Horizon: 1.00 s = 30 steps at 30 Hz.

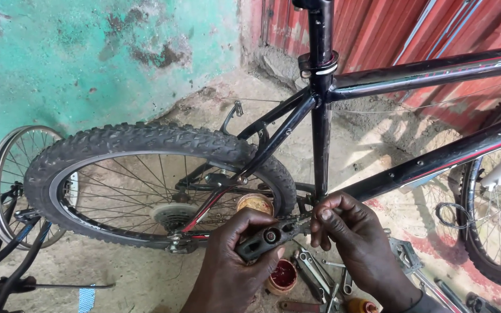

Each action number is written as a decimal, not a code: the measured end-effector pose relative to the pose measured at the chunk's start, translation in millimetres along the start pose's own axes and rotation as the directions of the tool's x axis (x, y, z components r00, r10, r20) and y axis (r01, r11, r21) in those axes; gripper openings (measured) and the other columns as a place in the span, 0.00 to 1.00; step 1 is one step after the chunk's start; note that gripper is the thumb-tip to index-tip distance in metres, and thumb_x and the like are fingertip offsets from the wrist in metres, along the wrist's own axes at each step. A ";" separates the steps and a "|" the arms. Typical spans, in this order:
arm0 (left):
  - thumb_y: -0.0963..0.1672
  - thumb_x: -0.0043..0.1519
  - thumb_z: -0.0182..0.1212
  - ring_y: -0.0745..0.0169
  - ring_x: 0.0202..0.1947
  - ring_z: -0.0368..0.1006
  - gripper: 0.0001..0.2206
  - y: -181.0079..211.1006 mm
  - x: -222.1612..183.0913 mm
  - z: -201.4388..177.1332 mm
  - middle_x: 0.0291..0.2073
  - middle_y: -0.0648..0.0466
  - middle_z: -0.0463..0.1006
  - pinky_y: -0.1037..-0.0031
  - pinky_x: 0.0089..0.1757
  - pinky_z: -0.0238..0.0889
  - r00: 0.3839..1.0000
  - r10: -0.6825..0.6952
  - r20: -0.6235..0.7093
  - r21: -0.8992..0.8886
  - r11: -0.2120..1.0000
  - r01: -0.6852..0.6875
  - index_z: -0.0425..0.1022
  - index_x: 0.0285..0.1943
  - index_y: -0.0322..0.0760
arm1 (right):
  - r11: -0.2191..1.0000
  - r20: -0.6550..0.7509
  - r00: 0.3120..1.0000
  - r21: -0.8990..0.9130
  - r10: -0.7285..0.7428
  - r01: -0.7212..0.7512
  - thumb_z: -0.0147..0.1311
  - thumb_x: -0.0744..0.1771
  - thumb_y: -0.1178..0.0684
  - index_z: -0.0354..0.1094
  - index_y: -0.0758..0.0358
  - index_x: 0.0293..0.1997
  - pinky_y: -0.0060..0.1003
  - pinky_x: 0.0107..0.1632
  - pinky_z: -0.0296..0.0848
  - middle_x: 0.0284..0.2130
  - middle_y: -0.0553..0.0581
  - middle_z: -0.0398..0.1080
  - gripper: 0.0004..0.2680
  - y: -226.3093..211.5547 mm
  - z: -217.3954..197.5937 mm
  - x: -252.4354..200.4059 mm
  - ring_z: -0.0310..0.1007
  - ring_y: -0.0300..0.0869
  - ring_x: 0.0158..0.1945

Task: Assembling the internal components of a bicycle pedal, including inserting bearings and applying grease.

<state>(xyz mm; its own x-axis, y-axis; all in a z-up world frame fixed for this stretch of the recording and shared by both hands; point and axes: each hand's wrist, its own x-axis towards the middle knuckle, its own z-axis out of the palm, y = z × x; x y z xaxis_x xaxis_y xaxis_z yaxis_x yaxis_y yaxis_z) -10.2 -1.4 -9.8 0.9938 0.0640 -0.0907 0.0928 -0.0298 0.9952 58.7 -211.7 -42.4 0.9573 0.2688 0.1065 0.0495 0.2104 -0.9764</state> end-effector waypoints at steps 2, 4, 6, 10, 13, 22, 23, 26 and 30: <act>0.38 0.54 0.72 0.68 0.34 0.80 0.09 -8.8 2.7 -1.6 0.34 0.54 0.85 0.77 0.36 0.77 1.000 -0.013 -0.004 -0.008 1.000 0.013 0.81 0.41 0.41 | 1.000 -0.003 1.000 -0.025 0.014 -0.014 0.55 0.69 0.55 0.70 0.65 0.37 0.36 0.26 0.67 0.24 0.60 0.75 0.05 1.2 1.7 -1.6 0.74 0.43 0.22; 0.35 0.49 0.75 0.47 0.41 0.76 0.13 -24.4 8.9 -2.2 0.41 0.44 0.81 0.58 0.38 0.77 0.993 -0.073 -0.090 -0.451 0.892 0.025 0.81 0.42 0.35 | 0.993 -0.017 0.996 -0.075 0.087 -0.088 0.51 0.70 0.55 0.69 0.63 0.34 0.36 0.26 0.68 0.24 0.59 0.76 0.07 -0.4 5.7 -3.4 0.73 0.42 0.22; 0.38 0.52 0.72 0.48 0.39 0.78 0.11 -16.1 8.1 -4.0 0.36 0.45 0.83 0.52 0.41 0.74 0.981 -0.146 -0.128 -0.531 0.845 0.057 0.82 0.43 0.36 | 0.975 -0.051 0.979 -0.100 0.195 -0.200 0.47 0.72 0.55 0.67 0.63 0.35 0.37 0.27 0.67 0.25 0.61 0.76 0.08 4.1 8.3 -4.9 0.72 0.44 0.23; 0.41 0.57 0.65 0.45 0.36 0.77 0.16 -3.1 11.1 -5.6 0.35 0.41 0.81 0.56 0.39 0.72 0.917 -0.354 -0.185 -0.810 0.583 0.061 0.78 0.54 0.33 | 0.892 -0.042 0.900 -0.117 0.434 -0.436 0.49 0.70 0.60 0.68 0.68 0.40 0.43 0.32 0.75 0.30 0.67 0.79 0.03 5.6 22.5 -9.9 0.76 0.50 0.27; 0.42 0.60 0.65 0.46 0.37 0.77 0.08 -19.7 18.8 -8.9 0.36 0.42 0.80 0.56 0.42 0.74 0.935 -0.279 -0.220 -0.856 0.514 -0.049 0.77 0.45 0.32 | 0.843 0.080 0.839 -0.039 0.538 -0.536 0.43 0.71 0.61 0.72 0.72 0.43 0.39 0.28 0.67 0.31 0.67 0.74 0.08 1.9 35.3 -17.6 0.70 0.49 0.27; 0.43 0.61 0.65 0.48 0.37 0.78 0.08 -22.0 3.1 -1.5 0.35 0.44 0.81 0.57 0.36 0.72 0.925 -0.273 -0.265 -0.815 0.575 -0.064 0.78 0.41 0.30 | 0.858 0.405 0.835 0.194 0.372 -0.476 0.46 0.72 0.48 0.72 0.70 0.45 0.33 0.25 0.45 0.17 0.55 0.52 0.13 49.4 48.2 -44.5 0.46 0.38 0.19; 0.43 0.61 0.65 0.48 0.37 0.78 0.08 -20.3 0.2 0.7 0.35 0.44 0.81 0.57 0.36 0.72 0.925 -0.271 -0.265 -0.815 0.576 -0.065 0.78 0.41 0.30 | 0.859 0.405 0.836 0.194 0.370 -0.474 0.46 0.72 0.48 0.72 0.70 0.45 0.33 0.25 0.45 0.17 0.55 0.52 0.13 45.4 50.8 -46.0 0.46 0.38 0.19; 0.43 0.61 0.64 0.47 0.28 0.77 0.07 -17.6 -6.0 7.3 0.31 0.43 0.83 0.63 0.15 0.56 0.946 -0.175 -0.273 -0.726 0.683 -0.082 0.80 0.43 0.34 | 0.901 0.358 0.860 0.098 0.364 -0.422 0.47 0.71 0.44 0.70 0.68 0.44 0.33 0.28 0.53 0.20 0.54 0.56 0.14 40.2 53.5 -48.2 0.53 0.38 0.23; 0.40 0.51 0.73 0.60 0.27 0.80 0.12 -13.3 -14.0 17.8 0.28 0.49 0.86 0.70 0.29 0.73 0.905 0.163 -0.394 -0.352 0.882 -0.312 0.81 0.44 0.35 | 0.979 0.368 0.910 -0.003 0.189 -0.202 0.49 0.71 0.47 0.69 0.63 0.45 0.33 0.26 0.52 0.21 0.50 0.57 0.10 66.9 35.5 -47.8 0.53 0.36 0.22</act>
<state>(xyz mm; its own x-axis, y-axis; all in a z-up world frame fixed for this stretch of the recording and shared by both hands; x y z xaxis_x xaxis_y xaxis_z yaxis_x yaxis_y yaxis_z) -24.3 -19.6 -22.4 0.8902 0.4458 0.0937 -0.2495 0.3052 0.9190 6.2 -177.1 -106.2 0.7763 0.6301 -0.0188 -0.1443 0.1486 -0.9783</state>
